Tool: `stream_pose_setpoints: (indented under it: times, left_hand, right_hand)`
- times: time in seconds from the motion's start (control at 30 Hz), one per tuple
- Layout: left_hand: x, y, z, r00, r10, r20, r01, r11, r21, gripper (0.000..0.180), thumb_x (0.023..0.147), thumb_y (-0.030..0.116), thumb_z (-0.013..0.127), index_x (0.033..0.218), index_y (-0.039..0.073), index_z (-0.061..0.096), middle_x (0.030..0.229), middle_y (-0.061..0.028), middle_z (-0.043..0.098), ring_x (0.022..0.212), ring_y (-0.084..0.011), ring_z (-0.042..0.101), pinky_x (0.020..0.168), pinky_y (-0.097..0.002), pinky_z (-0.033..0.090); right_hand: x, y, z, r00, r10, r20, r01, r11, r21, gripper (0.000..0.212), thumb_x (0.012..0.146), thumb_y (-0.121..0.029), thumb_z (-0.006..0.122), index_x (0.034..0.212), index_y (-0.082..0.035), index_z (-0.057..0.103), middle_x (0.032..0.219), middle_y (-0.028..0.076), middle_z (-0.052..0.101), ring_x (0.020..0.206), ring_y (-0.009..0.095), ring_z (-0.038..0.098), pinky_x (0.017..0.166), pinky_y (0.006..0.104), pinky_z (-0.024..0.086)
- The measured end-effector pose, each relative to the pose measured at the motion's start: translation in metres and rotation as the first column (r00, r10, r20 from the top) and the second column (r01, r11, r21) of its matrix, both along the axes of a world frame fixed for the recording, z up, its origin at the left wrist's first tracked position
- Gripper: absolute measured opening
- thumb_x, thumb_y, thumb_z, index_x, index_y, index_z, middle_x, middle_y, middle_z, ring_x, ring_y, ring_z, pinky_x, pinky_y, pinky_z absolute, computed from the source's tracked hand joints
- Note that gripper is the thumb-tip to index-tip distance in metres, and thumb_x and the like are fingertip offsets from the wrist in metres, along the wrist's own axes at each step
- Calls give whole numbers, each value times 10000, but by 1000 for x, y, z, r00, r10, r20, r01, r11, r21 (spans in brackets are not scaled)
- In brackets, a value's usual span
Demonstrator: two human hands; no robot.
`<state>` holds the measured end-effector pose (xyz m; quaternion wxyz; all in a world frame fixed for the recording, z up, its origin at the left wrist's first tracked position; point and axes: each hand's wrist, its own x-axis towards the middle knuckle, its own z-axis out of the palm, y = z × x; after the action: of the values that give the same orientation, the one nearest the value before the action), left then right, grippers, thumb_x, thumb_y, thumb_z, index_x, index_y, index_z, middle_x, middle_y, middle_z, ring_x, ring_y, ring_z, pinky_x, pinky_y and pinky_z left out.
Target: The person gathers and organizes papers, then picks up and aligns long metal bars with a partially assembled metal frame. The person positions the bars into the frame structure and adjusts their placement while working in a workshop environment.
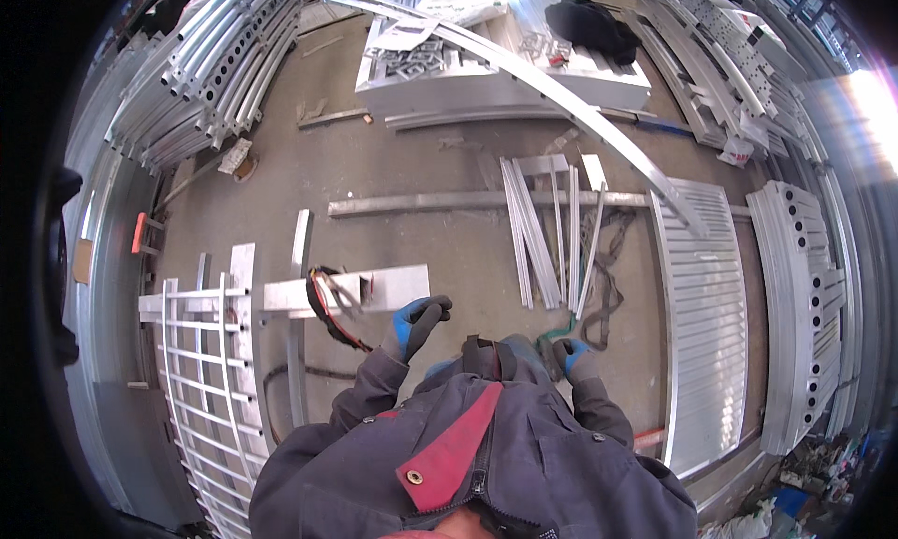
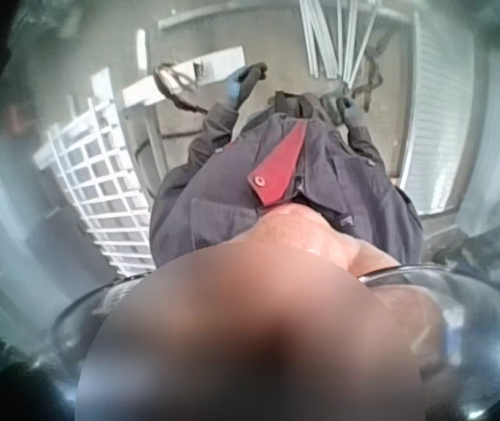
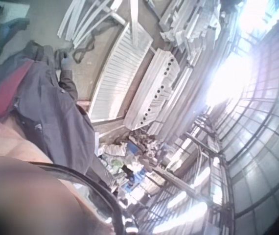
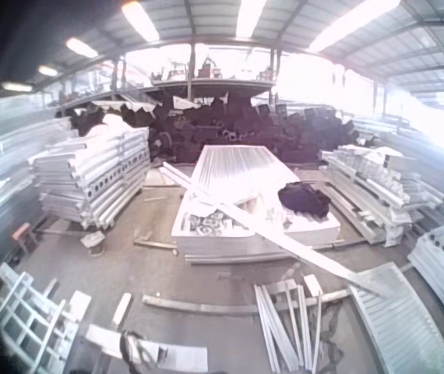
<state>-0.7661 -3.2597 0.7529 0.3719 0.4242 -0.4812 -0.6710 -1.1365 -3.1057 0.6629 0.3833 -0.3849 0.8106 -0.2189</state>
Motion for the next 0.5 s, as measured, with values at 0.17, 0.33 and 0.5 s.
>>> stream_pose_setpoints:
  times: [0.17,0.33,0.5]
  left_hand:
    - [-12,-120,-4,998,68,-16,-68,996,-60,299,1022,140,634,1274,-17,668,1158,-83,724,997,-147,684,897,-296,553]
    - [-20,-212,-20,978,205,35,-205,979,13,304,1013,138,630,1276,-7,672,1164,-95,727,993,-156,690,903,-310,556]
    - [-29,-282,-3,930,236,-283,-246,969,-2,757,961,97,647,1610,49,261,1446,-198,547,1208,-257,623,1034,-390,503]
  right_hand:
    - [-32,-141,-16,994,90,-69,-95,993,-69,558,904,-475,680,1263,-48,688,1122,200,741,1035,315,722,897,404,550]
    - [-67,-326,-11,953,240,-183,-241,970,17,602,904,-471,698,1327,-45,651,1169,213,729,1093,343,708,941,415,546]
    - [-38,-520,23,852,470,-232,-500,861,-90,557,933,-479,630,1303,-64,656,1152,196,726,1069,340,703,952,442,538]
